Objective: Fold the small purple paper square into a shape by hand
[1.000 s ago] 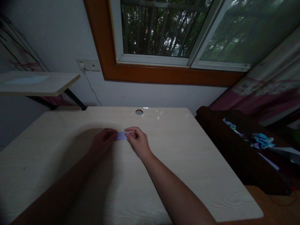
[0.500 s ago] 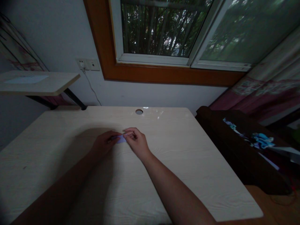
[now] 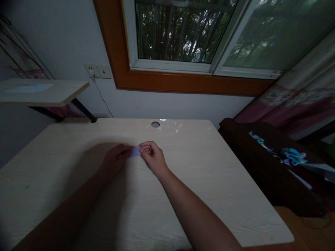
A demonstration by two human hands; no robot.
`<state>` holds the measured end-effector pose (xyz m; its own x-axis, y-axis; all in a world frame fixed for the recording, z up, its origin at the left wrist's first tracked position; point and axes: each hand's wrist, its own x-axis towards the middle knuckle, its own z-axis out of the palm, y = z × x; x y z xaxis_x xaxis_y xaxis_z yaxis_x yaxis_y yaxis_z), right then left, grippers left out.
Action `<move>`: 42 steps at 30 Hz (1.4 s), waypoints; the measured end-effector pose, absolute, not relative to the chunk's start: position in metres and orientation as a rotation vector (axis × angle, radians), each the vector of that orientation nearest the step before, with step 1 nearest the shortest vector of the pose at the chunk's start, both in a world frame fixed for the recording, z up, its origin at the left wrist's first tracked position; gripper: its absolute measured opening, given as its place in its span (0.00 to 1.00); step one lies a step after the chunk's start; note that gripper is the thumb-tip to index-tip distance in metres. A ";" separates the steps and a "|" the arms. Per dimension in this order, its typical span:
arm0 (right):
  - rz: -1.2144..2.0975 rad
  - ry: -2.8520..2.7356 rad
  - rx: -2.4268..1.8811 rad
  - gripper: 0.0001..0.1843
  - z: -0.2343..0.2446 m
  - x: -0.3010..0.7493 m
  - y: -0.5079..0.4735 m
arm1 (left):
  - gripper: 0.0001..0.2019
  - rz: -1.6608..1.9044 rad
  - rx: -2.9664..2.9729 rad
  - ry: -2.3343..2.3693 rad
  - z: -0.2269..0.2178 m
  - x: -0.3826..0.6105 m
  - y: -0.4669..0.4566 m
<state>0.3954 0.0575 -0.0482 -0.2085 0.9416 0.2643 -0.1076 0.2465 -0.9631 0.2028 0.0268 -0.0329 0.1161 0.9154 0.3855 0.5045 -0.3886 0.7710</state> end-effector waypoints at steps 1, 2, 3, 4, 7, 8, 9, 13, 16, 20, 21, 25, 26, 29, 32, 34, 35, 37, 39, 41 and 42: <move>1.209 -1.432 -0.852 0.10 -0.048 0.396 0.057 | 0.11 1.206 1.949 1.373 -0.032 0.203 0.027; 1.207 -1.448 -0.866 0.09 -0.047 0.397 0.057 | 0.11 1.214 1.949 1.374 -0.032 0.203 0.026; 1.200 -1.465 -0.881 0.09 -0.047 0.397 0.057 | 0.11 1.219 1.950 1.376 -0.031 0.203 0.026; 1.190 -1.481 -0.893 0.09 -0.046 0.398 0.056 | 0.10 1.221 1.951 1.380 -0.031 0.203 0.026; 1.173 -1.505 -0.910 0.10 -0.043 0.399 0.056 | 0.10 1.222 1.958 1.389 -0.031 0.202 0.025; 1.176 -1.507 -0.907 0.11 -0.043 0.399 0.056 | 0.10 1.222 1.962 1.389 -0.031 0.202 0.025; 1.183 -1.511 -0.902 0.11 -0.043 0.399 0.056 | 0.10 1.228 1.965 1.384 -0.031 0.202 0.026; 1.200 -1.536 -0.885 0.12 -0.043 0.400 0.056 | 0.11 1.242 1.960 1.327 -0.033 0.201 0.026; 1.195 -1.549 -0.879 0.12 -0.043 0.400 0.056 | 0.11 1.230 1.957 1.292 -0.034 0.201 0.027; 1.222 -1.516 -0.872 0.11 -0.043 0.399 0.056 | 0.11 1.219 1.954 1.299 -0.037 0.200 0.027; 1.232 -1.487 -0.869 0.11 -0.044 0.399 0.056 | 0.11 1.218 1.956 1.300 -0.037 0.200 0.028; 1.219 -1.403 -0.866 0.09 -0.045 0.397 0.056 | 0.11 1.228 1.931 1.366 -0.037 0.201 0.028; 1.203 -1.410 -0.867 0.09 -0.044 0.397 0.056 | 0.10 1.234 1.922 1.387 -0.036 0.201 0.028; 1.154 -1.474 -0.867 0.09 -0.042 0.397 0.055 | 0.09 1.244 1.922 1.407 -0.034 0.202 0.027; 1.107 -1.532 -0.867 0.08 -0.042 0.397 0.056 | 0.10 1.222 1.952 1.383 -0.035 0.203 0.027; 1.093 -1.546 -0.870 0.08 -0.042 0.397 0.057 | 0.11 1.213 1.977 1.375 -0.037 0.202 0.027; 1.093 -1.548 -0.871 0.08 -0.043 0.397 0.057 | 0.11 1.209 1.989 1.374 -0.038 0.201 0.028; 1.100 -1.540 -0.880 0.08 -0.045 0.397 0.058 | 0.11 1.196 2.009 1.359 -0.040 0.201 0.028; 1.121 -1.526 -0.893 0.09 -0.047 0.397 0.059 | 0.12 1.186 2.024 1.342 -0.040 0.200 0.028; 1.157 -1.502 -0.904 0.10 -0.048 0.397 0.059 | 0.12 1.185 2.037 1.336 -0.040 0.201 0.028; 1.178 -1.489 -0.907 0.11 -0.049 0.396 0.059 | 0.12 1.184 2.044 1.338 -0.039 0.201 0.028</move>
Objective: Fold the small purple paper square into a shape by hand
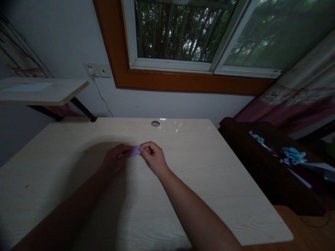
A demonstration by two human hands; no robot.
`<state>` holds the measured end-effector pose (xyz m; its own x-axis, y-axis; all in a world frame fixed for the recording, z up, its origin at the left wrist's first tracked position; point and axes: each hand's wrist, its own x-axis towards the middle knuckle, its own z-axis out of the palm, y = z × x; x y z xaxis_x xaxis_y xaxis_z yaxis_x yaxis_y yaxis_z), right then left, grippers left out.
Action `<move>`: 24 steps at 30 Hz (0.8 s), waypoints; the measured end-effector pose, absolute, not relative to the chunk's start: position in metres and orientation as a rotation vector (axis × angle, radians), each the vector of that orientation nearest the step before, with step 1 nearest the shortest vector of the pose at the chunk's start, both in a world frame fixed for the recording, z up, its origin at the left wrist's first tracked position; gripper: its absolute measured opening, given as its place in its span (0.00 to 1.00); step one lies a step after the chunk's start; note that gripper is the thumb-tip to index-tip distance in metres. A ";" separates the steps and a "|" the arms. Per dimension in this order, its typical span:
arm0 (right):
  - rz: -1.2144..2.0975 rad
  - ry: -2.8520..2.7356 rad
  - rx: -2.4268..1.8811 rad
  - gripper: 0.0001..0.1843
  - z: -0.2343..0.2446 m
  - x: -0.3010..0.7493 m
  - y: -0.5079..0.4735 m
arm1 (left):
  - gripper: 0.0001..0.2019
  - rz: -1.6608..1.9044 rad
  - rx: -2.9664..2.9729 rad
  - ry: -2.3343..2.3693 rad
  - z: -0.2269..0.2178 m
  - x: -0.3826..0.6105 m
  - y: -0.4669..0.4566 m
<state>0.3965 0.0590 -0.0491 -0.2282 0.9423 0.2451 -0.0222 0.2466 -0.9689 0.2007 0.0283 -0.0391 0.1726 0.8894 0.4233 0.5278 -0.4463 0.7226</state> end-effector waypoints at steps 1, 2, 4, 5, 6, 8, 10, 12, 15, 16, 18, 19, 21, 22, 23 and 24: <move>1.199 -1.477 -0.908 0.11 -0.049 0.396 0.059 | 0.12 1.183 2.048 1.341 -0.038 0.201 0.028; 1.216 -1.465 -0.909 0.12 -0.050 0.396 0.059 | 0.12 1.181 2.050 1.343 -0.038 0.201 0.028; 1.236 -1.449 -0.911 0.13 -0.050 0.396 0.058 | 0.12 1.175 2.046 1.344 -0.037 0.201 0.028; 1.238 -1.446 -0.914 0.13 -0.049 0.396 0.058 | 0.13 1.166 2.042 1.345 -0.037 0.201 0.027; 1.235 -1.445 -0.921 0.13 -0.049 0.396 0.058 | 0.13 1.159 2.040 1.347 -0.037 0.201 0.027; 1.223 -1.443 -0.934 0.13 -0.048 0.396 0.058 | 0.13 1.155 2.038 1.340 -0.037 0.202 0.027; 1.209 -1.432 -0.937 0.13 -0.047 0.396 0.058 | 0.13 1.152 2.033 1.334 -0.037 0.202 0.027; 1.198 -1.410 -0.928 0.12 -0.046 0.395 0.058 | 0.12 1.145 2.026 1.329 -0.036 0.202 0.027; 1.205 -1.382 -0.902 0.11 -0.045 0.394 0.058 | 0.13 1.125 2.027 1.322 -0.035 0.202 0.027; 1.213 -1.377 -0.895 0.11 -0.045 0.394 0.058 | 0.13 1.122 2.026 1.320 -0.035 0.202 0.027; 1.222 -1.372 -0.890 0.12 -0.045 0.393 0.058 | 0.13 1.110 2.017 1.326 -0.035 0.202 0.027; 1.222 -1.371 -0.891 0.12 -0.045 0.393 0.058 | 0.13 1.105 2.006 1.336 -0.035 0.202 0.027; 1.215 -1.363 -0.895 0.12 -0.046 0.393 0.058 | 0.12 1.108 1.963 1.362 -0.034 0.203 0.027; 1.210 -1.355 -0.897 0.12 -0.046 0.393 0.058 | 0.12 1.113 1.935 1.376 -0.034 0.203 0.027; 1.205 -1.347 -0.899 0.12 -0.047 0.393 0.058 | 0.11 1.121 1.906 1.388 -0.034 0.204 0.027; 1.202 -1.338 -0.902 0.12 -0.047 0.393 0.058 | 0.11 1.132 1.882 1.397 -0.034 0.204 0.027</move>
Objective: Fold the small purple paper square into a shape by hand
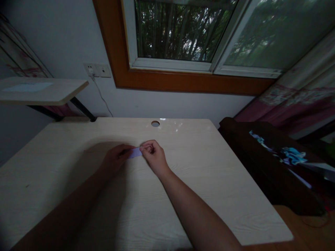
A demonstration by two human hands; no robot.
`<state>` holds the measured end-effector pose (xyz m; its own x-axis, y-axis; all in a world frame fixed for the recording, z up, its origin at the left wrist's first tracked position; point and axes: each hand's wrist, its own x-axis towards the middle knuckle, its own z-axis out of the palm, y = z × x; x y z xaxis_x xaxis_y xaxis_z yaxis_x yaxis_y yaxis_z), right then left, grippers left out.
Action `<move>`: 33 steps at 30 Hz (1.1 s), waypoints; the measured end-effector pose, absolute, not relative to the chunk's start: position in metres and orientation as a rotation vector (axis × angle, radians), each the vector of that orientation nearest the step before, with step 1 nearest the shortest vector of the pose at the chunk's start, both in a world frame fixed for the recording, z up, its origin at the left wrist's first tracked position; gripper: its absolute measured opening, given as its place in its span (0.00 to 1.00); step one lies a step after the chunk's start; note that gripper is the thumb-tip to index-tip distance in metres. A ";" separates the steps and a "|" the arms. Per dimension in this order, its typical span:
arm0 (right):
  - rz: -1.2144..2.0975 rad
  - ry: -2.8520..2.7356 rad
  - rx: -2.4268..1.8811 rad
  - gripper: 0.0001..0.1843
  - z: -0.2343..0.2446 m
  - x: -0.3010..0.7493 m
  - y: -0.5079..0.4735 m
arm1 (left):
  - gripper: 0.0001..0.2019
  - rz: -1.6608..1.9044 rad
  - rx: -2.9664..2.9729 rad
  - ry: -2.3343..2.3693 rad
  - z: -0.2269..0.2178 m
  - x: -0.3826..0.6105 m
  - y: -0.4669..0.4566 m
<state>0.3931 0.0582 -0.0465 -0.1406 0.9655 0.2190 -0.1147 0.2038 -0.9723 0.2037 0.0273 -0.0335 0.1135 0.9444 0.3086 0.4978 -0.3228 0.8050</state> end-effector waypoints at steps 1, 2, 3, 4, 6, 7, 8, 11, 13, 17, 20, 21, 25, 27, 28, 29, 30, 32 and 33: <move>1.201 -1.330 -0.905 0.12 -0.046 0.393 0.058 | 0.11 1.140 1.864 1.400 -0.034 0.204 0.027; 1.202 -1.322 -0.906 0.12 -0.046 0.393 0.058 | 0.11 1.149 1.854 1.401 -0.034 0.204 0.028; 1.203 -1.316 -0.908 0.12 -0.046 0.393 0.058 | 0.11 1.156 1.847 1.399 -0.034 0.203 0.028; 1.205 -1.312 -0.909 0.12 -0.046 0.394 0.058 | 0.11 1.158 1.844 1.396 -0.035 0.203 0.028; 1.207 -1.314 -0.909 0.12 -0.047 0.394 0.059 | 0.10 1.157 1.844 1.397 -0.036 0.202 0.029; 1.207 -1.318 -0.906 0.12 -0.047 0.394 0.059 | 0.10 1.156 1.847 1.401 -0.036 0.202 0.029; 1.209 -1.326 -0.902 0.13 -0.048 0.393 0.060 | 0.10 1.157 1.851 1.404 -0.036 0.202 0.029; 1.232 -1.379 -0.881 0.16 -0.050 0.393 0.060 | 0.10 1.165 1.852 1.411 -0.036 0.202 0.029; 1.262 -1.436 -0.867 0.19 -0.050 0.393 0.060 | 0.09 1.163 1.856 1.418 -0.036 0.202 0.029; 1.281 -1.499 -0.863 0.19 -0.051 0.393 0.059 | 0.10 1.150 1.881 1.398 -0.039 0.202 0.029; 1.270 -1.510 -0.863 0.17 -0.050 0.393 0.059 | 0.10 1.129 1.903 1.378 -0.039 0.203 0.029; 1.269 -1.513 -0.861 0.17 -0.050 0.394 0.060 | 0.10 1.120 1.913 1.377 -0.039 0.203 0.029; 1.271 -1.501 -0.862 0.16 -0.049 0.394 0.059 | 0.10 1.118 1.915 1.386 -0.038 0.203 0.029; 1.277 -1.485 -0.867 0.16 -0.049 0.394 0.059 | 0.12 1.117 1.872 1.372 -0.040 0.202 0.030; 1.278 -1.477 -0.871 0.15 -0.049 0.394 0.059 | 0.13 1.109 1.838 1.351 -0.042 0.202 0.030; 1.275 -1.469 -0.877 0.15 -0.049 0.394 0.059 | 0.14 1.100 1.799 1.327 -0.044 0.202 0.031; 1.269 -1.461 -0.882 0.15 -0.049 0.393 0.059 | 0.16 1.093 1.758 1.299 -0.046 0.202 0.032; 1.257 -1.454 -0.887 0.15 -0.049 0.393 0.059 | 0.19 1.088 1.690 1.268 -0.050 0.202 0.033; 1.253 -1.455 -0.886 0.15 -0.050 0.393 0.059 | 0.19 1.084 1.667 1.263 -0.052 0.202 0.033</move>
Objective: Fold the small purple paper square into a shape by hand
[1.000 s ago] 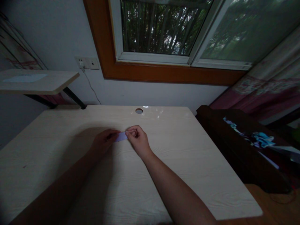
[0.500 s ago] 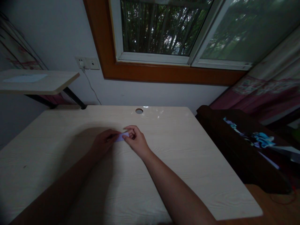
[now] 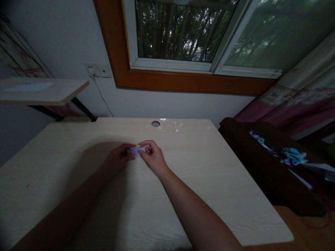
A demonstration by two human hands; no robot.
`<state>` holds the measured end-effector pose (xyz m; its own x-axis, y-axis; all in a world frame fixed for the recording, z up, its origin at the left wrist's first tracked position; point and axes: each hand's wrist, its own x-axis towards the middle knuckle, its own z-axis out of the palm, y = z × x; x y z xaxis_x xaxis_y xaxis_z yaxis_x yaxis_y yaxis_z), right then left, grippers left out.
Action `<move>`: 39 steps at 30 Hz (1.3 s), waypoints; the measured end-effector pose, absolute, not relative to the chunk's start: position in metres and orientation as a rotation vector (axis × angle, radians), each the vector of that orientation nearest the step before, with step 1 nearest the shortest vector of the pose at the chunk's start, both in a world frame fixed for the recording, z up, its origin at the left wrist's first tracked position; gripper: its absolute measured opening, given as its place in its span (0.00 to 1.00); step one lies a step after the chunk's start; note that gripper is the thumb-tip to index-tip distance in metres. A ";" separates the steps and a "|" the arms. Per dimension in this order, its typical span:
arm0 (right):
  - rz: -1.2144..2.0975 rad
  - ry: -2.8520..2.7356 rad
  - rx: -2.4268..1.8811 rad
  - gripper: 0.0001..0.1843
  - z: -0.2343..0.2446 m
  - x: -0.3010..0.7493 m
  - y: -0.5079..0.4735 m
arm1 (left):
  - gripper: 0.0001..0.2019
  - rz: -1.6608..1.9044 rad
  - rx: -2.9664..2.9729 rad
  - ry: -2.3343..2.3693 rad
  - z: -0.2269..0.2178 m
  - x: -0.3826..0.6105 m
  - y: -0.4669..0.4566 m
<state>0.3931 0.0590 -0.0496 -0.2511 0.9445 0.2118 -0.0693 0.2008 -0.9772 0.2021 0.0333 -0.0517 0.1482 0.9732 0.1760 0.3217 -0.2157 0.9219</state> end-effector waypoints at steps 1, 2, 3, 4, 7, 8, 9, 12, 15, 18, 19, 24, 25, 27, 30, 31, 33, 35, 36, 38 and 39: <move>1.252 -1.458 -0.883 0.15 -0.050 0.393 0.059 | 0.19 1.081 1.651 1.265 -0.053 0.202 0.033; 1.255 -1.461 -0.879 0.15 -0.050 0.393 0.059 | 0.19 1.082 1.642 1.269 -0.053 0.202 0.033; 1.258 -1.464 -0.874 0.15 -0.050 0.393 0.059 | 0.19 1.089 1.639 1.273 -0.053 0.202 0.033; 1.261 -1.470 -0.872 0.15 -0.051 0.393 0.059 | 0.19 1.096 1.641 1.278 -0.052 0.202 0.033; 1.258 -1.511 -0.885 0.17 -0.052 0.393 0.060 | 0.18 1.112 1.678 1.321 -0.050 0.202 0.032; 1.254 -1.531 -0.891 0.18 -0.053 0.393 0.060 | 0.18 1.108 1.696 1.343 -0.048 0.202 0.032; 1.254 -1.549 -0.894 0.19 -0.054 0.393 0.061 | 0.18 1.104 1.710 1.369 -0.047 0.202 0.032; 1.269 -1.580 -0.886 0.20 -0.055 0.392 0.062 | 0.17 1.086 1.742 1.435 -0.044 0.204 0.031; 1.286 -1.594 -0.889 0.20 -0.056 0.392 0.063 | 0.16 1.064 1.788 1.465 -0.043 0.205 0.030; 1.315 -1.606 -0.890 0.21 -0.056 0.392 0.063 | 0.16 1.051 1.830 1.474 -0.043 0.205 0.030; 1.324 -1.611 -0.893 0.21 -0.056 0.392 0.063 | 0.16 1.049 1.837 1.476 -0.043 0.205 0.030; 1.328 -1.624 -0.912 0.20 -0.055 0.393 0.063 | 0.16 1.040 1.869 1.473 -0.045 0.205 0.031; 1.332 -1.621 -0.908 0.20 -0.054 0.393 0.063 | 0.16 1.042 1.871 1.475 -0.046 0.205 0.031; 1.347 -1.615 -0.902 0.20 -0.054 0.394 0.064 | 0.16 1.045 1.865 1.474 -0.046 0.205 0.030; 1.349 -1.590 -0.908 0.19 -0.056 0.394 0.064 | 0.16 1.049 1.821 1.472 -0.045 0.205 0.030; 1.347 -1.572 -0.908 0.18 -0.056 0.394 0.065 | 0.16 1.053 1.794 1.467 -0.045 0.205 0.030; 1.352 -1.523 -0.894 0.18 -0.057 0.394 0.065 | 0.17 1.071 1.728 1.450 -0.044 0.204 0.031; 1.372 -1.460 -0.868 0.17 -0.056 0.394 0.066 | 0.17 1.099 1.659 1.433 -0.044 0.204 0.032; 1.384 -1.430 -0.859 0.16 -0.055 0.394 0.067 | 0.18 1.116 1.628 1.428 -0.044 0.204 0.032; 1.391 -1.371 -0.857 0.17 -0.053 0.393 0.068 | 0.18 1.149 1.575 1.417 -0.046 0.204 0.033; 1.387 -1.340 -0.864 0.17 -0.053 0.393 0.068 | 0.18 1.165 1.553 1.411 -0.046 0.203 0.033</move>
